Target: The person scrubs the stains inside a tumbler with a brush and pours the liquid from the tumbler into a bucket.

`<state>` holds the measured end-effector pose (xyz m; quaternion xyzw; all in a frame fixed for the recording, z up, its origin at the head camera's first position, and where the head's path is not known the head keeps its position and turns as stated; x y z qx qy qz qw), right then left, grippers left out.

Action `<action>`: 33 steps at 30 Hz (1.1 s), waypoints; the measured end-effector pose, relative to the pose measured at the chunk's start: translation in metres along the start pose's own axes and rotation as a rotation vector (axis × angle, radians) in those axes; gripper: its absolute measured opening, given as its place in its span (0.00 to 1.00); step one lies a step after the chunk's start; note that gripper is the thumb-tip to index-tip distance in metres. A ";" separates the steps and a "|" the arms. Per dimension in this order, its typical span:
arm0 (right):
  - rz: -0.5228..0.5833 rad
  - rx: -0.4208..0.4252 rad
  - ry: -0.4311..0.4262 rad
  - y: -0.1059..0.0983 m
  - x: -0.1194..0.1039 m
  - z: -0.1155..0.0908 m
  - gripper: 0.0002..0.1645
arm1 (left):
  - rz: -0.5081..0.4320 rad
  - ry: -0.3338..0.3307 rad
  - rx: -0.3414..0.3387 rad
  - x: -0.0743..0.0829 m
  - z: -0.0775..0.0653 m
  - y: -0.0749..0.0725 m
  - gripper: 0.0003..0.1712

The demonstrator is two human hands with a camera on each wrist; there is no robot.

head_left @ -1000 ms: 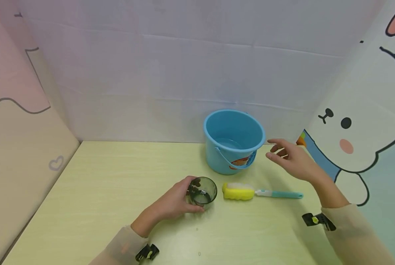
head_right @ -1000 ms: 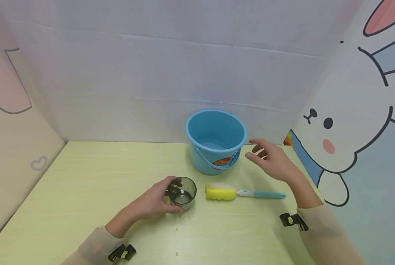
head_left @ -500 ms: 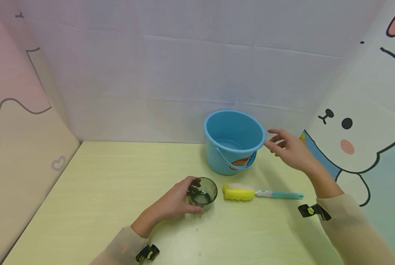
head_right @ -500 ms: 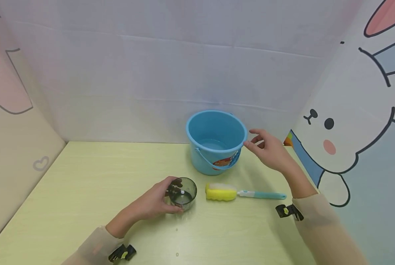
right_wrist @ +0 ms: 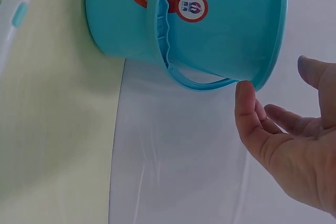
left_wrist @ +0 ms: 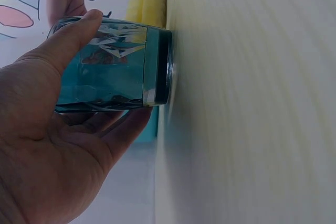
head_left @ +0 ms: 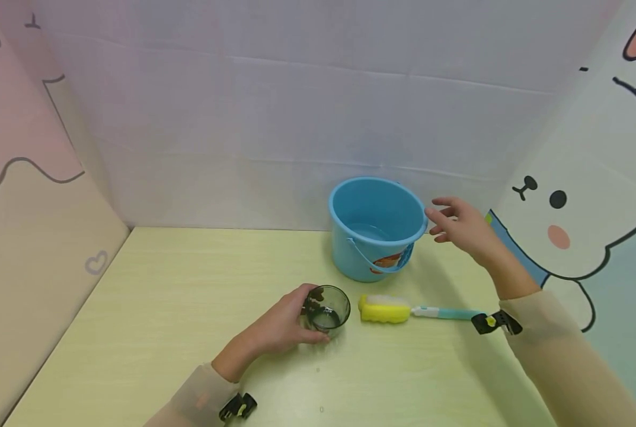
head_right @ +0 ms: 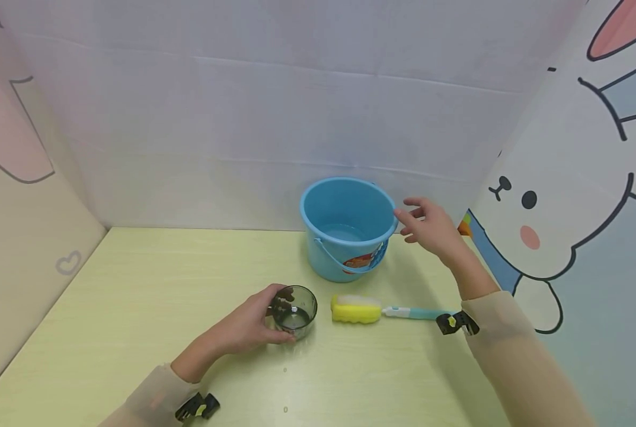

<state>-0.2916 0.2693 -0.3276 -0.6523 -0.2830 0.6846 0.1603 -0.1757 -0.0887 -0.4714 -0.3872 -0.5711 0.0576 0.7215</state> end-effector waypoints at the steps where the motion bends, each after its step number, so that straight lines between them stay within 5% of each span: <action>1: 0.016 -0.001 0.007 0.000 0.000 0.002 0.47 | 0.000 0.000 0.000 0.000 0.000 0.000 0.54; 8: 0.121 -0.008 0.058 0.000 -0.003 0.014 0.48 | 0.008 0.011 0.003 0.001 0.002 0.000 0.53; 33: 0.195 -0.057 0.171 0.008 -0.005 0.046 0.42 | 0.003 -0.001 0.008 -0.001 0.001 0.000 0.54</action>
Point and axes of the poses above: each hand's wrist, its own z-axis towards the middle knuckle, its own y-axis out of the palm, x = y × z, the point moved 3 cm from there along z, towards the middle knuckle, and after that the axes turned 7 degrees about z, right-handed, at the moved point
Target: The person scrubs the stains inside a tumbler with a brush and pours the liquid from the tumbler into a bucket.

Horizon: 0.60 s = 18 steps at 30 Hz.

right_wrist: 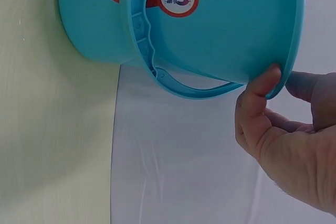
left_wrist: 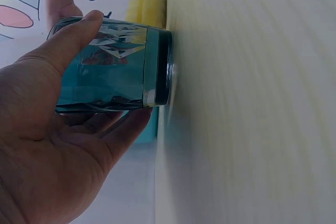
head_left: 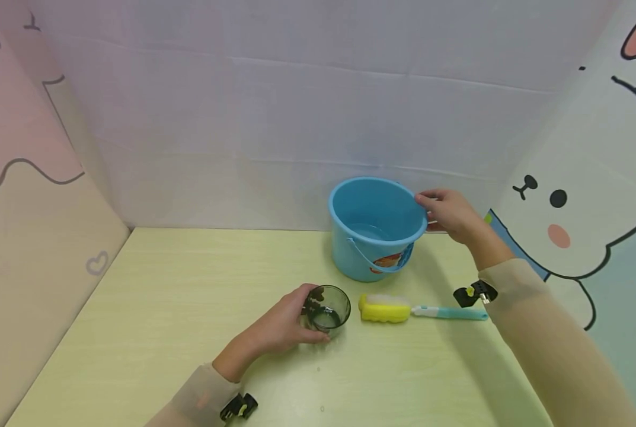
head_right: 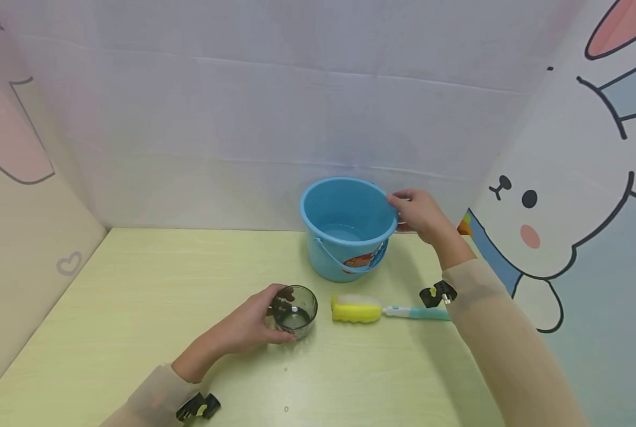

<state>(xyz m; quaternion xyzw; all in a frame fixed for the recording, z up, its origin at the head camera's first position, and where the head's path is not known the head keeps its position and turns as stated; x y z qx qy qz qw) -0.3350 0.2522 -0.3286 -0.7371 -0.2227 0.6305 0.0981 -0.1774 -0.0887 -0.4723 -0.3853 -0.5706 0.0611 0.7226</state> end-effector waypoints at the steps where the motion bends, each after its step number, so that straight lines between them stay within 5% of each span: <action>1: 0.004 -0.004 0.002 0.000 0.000 0.001 0.42 | 0.001 -0.001 0.000 0.000 0.000 0.000 0.54; 18: 0.025 -0.034 0.013 0.003 0.001 0.005 0.37 | -0.005 -0.014 -0.003 -0.002 0.000 0.000 0.55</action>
Point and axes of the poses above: each hand's wrist, its own z-axis towards the middle knuckle, its own y-axis out of the palm, x = y × z, the point moved 3 cm from there along z, towards the middle knuckle, and after that the axes turned 7 degrees about z, right-handed, at the moved point
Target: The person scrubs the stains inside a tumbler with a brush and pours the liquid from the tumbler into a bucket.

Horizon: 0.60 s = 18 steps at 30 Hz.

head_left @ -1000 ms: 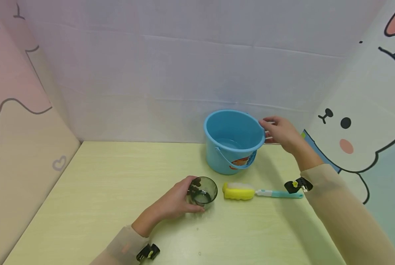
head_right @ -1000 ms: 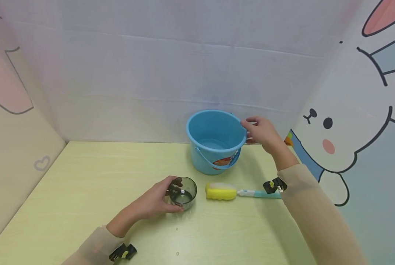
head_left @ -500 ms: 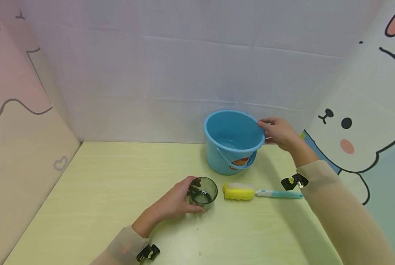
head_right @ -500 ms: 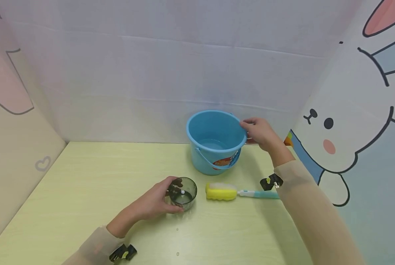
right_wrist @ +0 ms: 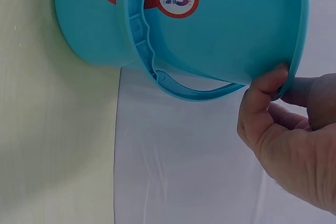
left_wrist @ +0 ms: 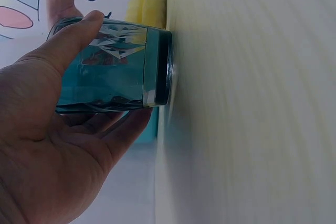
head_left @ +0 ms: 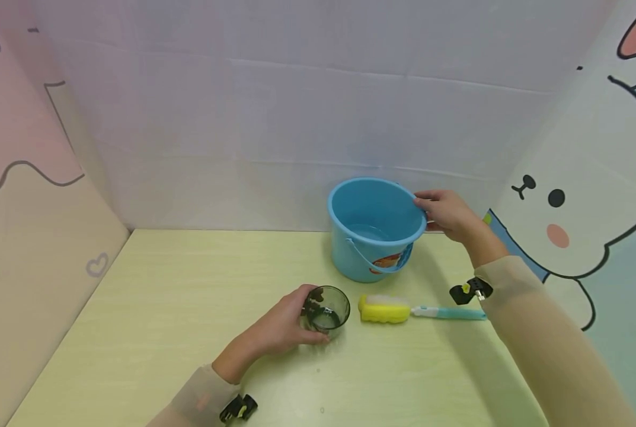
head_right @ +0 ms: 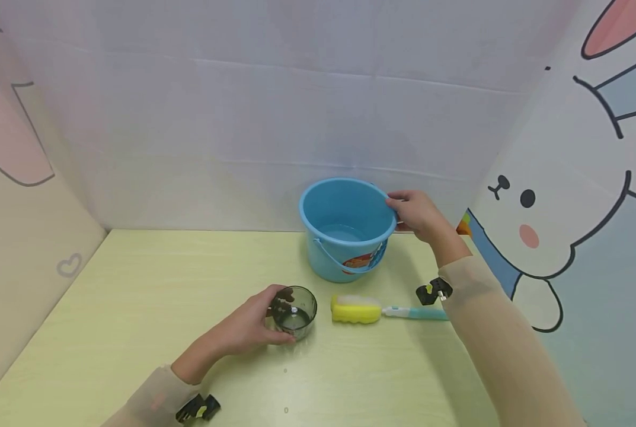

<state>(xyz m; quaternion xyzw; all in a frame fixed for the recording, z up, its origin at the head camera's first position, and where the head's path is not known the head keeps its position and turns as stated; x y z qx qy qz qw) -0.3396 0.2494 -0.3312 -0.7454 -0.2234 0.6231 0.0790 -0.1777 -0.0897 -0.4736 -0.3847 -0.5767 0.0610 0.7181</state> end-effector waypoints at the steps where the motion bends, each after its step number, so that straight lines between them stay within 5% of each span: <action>1: 0.000 -0.002 -0.001 0.000 0.000 0.000 0.36 | 0.001 -0.001 0.001 0.000 0.000 0.000 0.55; 18: 0.138 -0.046 0.009 0.003 0.008 0.008 0.34 | 0.001 0.003 0.007 -0.006 -0.002 -0.002 0.54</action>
Point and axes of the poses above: each hand's wrist, its own z-axis towards the middle knuckle, its own y-axis out of the palm, x = y × z, the point moved 3 cm from there along z, towards the middle knuckle, and after that the axes turned 7 degrees about z, right-handed, at the moved point
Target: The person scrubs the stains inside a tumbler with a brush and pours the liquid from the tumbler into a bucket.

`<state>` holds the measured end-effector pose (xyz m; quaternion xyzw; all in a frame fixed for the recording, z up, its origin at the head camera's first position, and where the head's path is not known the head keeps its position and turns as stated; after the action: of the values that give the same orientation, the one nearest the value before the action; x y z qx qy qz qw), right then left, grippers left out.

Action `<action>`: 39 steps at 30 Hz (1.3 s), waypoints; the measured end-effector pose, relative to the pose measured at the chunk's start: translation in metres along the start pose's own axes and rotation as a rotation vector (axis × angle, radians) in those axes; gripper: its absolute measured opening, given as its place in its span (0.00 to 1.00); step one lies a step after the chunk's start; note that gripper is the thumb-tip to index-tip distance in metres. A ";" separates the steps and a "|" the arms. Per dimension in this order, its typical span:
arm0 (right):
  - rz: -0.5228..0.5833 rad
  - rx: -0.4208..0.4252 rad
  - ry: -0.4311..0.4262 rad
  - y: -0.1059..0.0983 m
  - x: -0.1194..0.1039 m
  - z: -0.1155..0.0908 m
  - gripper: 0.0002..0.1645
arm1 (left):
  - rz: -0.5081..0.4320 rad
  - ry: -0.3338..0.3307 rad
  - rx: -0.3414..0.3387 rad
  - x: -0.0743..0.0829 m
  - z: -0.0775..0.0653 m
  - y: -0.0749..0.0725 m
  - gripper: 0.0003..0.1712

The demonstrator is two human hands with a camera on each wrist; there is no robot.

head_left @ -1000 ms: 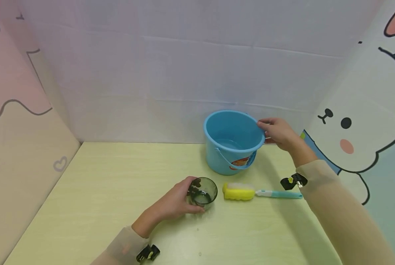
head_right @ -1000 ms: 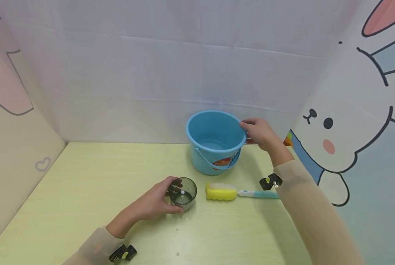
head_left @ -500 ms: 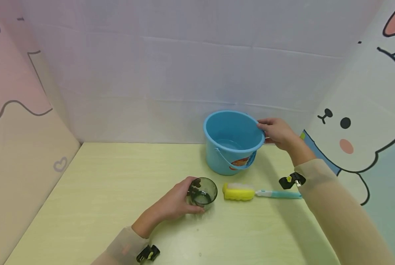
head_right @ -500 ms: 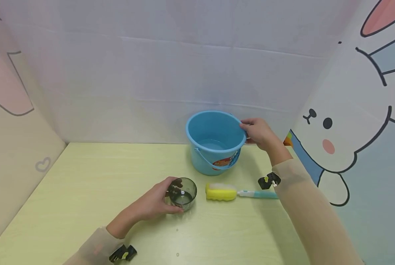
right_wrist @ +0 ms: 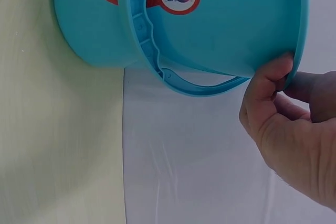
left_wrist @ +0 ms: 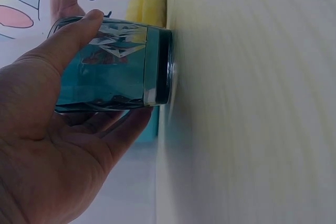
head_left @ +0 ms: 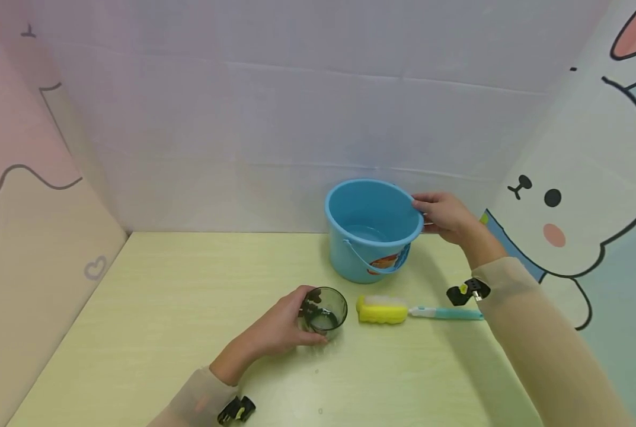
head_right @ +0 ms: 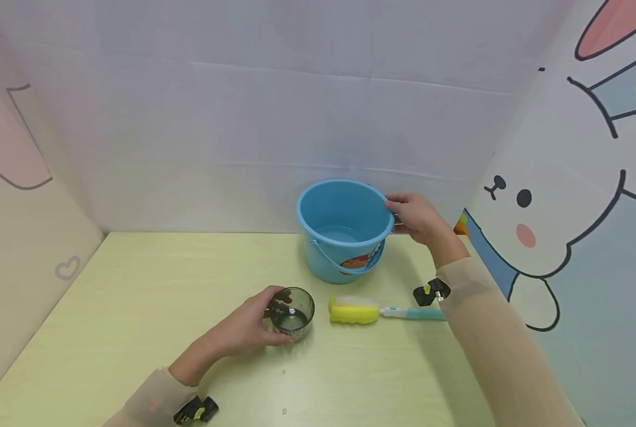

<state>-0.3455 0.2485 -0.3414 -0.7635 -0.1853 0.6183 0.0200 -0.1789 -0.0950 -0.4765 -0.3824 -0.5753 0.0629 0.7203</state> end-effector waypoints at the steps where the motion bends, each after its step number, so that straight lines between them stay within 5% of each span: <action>1: 0.007 -0.001 0.001 0.000 0.000 0.001 0.34 | -0.001 0.001 0.001 0.000 0.000 0.000 0.54; 39: 0.117 0.003 0.021 0.007 0.002 0.000 0.35 | -0.002 0.022 0.060 0.005 -0.003 -0.021 0.55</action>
<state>-0.3430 0.2426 -0.3449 -0.7796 -0.1394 0.6104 -0.0132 -0.1826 -0.1087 -0.4599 -0.3607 -0.5656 0.0752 0.7378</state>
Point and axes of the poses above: each hand's wrist, its own z-axis towards the middle knuckle, its own y-axis out of the palm, x = y × z, the point moved 3 cm from there along z, towards the middle knuckle, and after that the axes turned 7 degrees about z, right-handed, at the moved point
